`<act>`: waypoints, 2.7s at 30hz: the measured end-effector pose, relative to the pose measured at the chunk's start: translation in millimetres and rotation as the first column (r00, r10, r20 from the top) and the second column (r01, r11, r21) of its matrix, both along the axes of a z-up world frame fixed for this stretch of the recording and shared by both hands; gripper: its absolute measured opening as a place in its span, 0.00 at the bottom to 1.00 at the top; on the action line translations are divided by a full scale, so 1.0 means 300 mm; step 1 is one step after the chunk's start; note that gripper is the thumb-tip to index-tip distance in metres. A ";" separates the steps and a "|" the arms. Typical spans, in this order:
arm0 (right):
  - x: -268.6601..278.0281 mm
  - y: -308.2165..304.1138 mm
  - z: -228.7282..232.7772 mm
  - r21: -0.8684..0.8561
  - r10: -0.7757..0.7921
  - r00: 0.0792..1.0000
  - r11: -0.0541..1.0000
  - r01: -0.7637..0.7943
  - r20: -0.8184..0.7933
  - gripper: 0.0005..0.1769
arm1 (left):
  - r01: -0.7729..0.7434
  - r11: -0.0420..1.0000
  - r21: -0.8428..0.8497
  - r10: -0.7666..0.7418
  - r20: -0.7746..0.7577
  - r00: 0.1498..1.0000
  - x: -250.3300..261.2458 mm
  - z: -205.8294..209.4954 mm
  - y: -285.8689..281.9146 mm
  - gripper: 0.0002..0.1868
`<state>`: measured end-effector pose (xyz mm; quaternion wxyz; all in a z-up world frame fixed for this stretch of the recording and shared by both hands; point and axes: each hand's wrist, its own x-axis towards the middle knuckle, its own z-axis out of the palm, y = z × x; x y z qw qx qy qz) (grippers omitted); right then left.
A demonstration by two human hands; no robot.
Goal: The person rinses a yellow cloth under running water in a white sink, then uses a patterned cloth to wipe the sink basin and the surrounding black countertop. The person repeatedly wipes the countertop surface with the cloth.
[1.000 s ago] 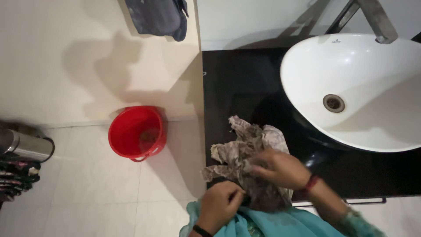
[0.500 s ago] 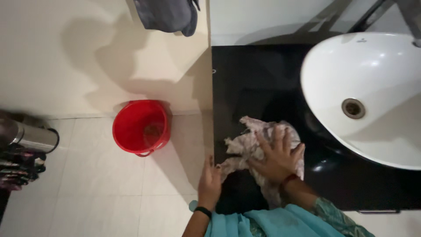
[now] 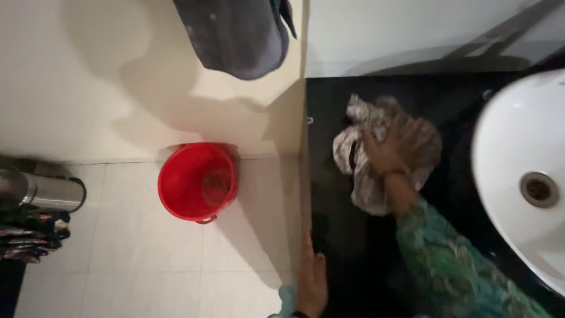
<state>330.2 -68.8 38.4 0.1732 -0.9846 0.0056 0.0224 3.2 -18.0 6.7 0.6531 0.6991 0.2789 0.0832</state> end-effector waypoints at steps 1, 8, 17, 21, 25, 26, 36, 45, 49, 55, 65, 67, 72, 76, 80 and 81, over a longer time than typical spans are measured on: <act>0.061 0.037 0.019 -0.016 -0.010 0.999 1.000 0.009 -0.051 0.57 | -0.005 1.000 -0.001 0.005 -0.011 1.000 -0.002 0.016 -0.011 0.36; 0.031 0.220 0.120 -0.035 0.363 0.926 0.929 -0.368 -0.102 0.49 | 0.018 0.999 0.051 -0.009 -0.169 0.986 -0.005 0.065 -0.009 0.33; -0.653 -0.239 0.289 -0.139 0.728 0.425 0.421 -0.896 -0.539 0.40 | 0.061 0.989 0.134 -0.022 -0.270 0.963 -0.051 -0.034 -0.022 0.28; -0.591 -0.269 0.286 -0.326 0.394 0.605 0.577 -0.749 -0.692 0.43 | 0.034 0.966 0.256 -0.005 -0.111 0.994 -0.026 0.058 0.001 0.39; -0.250 -0.161 0.093 -0.117 0.433 0.899 0.891 -0.439 -0.072 0.43 | 0.011 0.949 0.316 0.010 -0.066 0.998 -0.023 0.078 -0.005 0.36; -0.173 -0.092 0.051 -0.155 0.324 0.944 0.932 -0.329 -0.053 0.48 | 0.027 0.952 0.305 0.008 -0.110 0.994 -0.021 0.078 -0.009 0.37; -0.250 0.052 0.089 -0.074 0.624 0.706 0.730 -0.680 -0.334 0.51 | -0.001 0.955 0.296 0.021 -0.063 0.998 -0.017 0.074 -0.008 0.35; -0.327 0.057 0.156 -0.043 0.598 0.710 0.753 -0.657 -0.373 0.50 | 0.045 0.992 0.120 -0.019 -0.213 0.977 -0.006 0.057 0.008 0.36; -0.049 0.316 0.165 -0.212 0.595 0.742 0.717 -0.664 -0.309 0.53 | -0.002 0.992 0.128 0.031 -0.227 0.973 -0.023 0.037 -0.011 0.35; 0.156 0.222 0.161 -0.019 0.260 0.939 0.963 -0.270 -0.224 0.54 | 0.021 0.977 0.212 0.029 -0.234 0.972 -0.007 0.057 -0.015 0.35; -0.492 -0.416 -0.003 -0.298 0.358 0.842 0.819 -0.491 -0.403 0.55 | 0.010 0.973 0.232 0.015 -0.107 0.994 -0.018 0.052 -0.003 0.35; -0.674 -0.573 0.055 -0.416 0.419 0.784 0.678 -0.606 -0.458 0.57 | 0.024 0.956 0.293 0.012 -0.121 0.993 -0.017 0.040 -0.001 0.34; -0.698 -0.580 0.116 -0.345 0.274 0.785 0.783 -0.518 -0.556 0.64 | 0.033 0.969 0.243 0.002 -0.145 0.989 -0.017 0.043 0.003 0.34; -0.444 -0.272 0.102 -0.246 0.072 0.779 0.927 -0.282 -0.623 0.67 | 0.017 0.965 0.263 0.016 -0.124 0.992 -0.017 0.032 0.001 0.34; -0.144 0.010 0.114 -0.225 0.363 0.904 0.883 -0.411 -0.227 0.53 | -0.039 0.946 0.322 0.068 -0.079 0.995 -0.034 0.007 0.004 0.30; -0.116 0.063 0.120 -0.088 0.399 0.897 0.903 -0.420 -0.189 0.57 | -0.053 0.928 0.369 0.086 -0.075 0.993 -0.042 -0.002 -0.004 0.29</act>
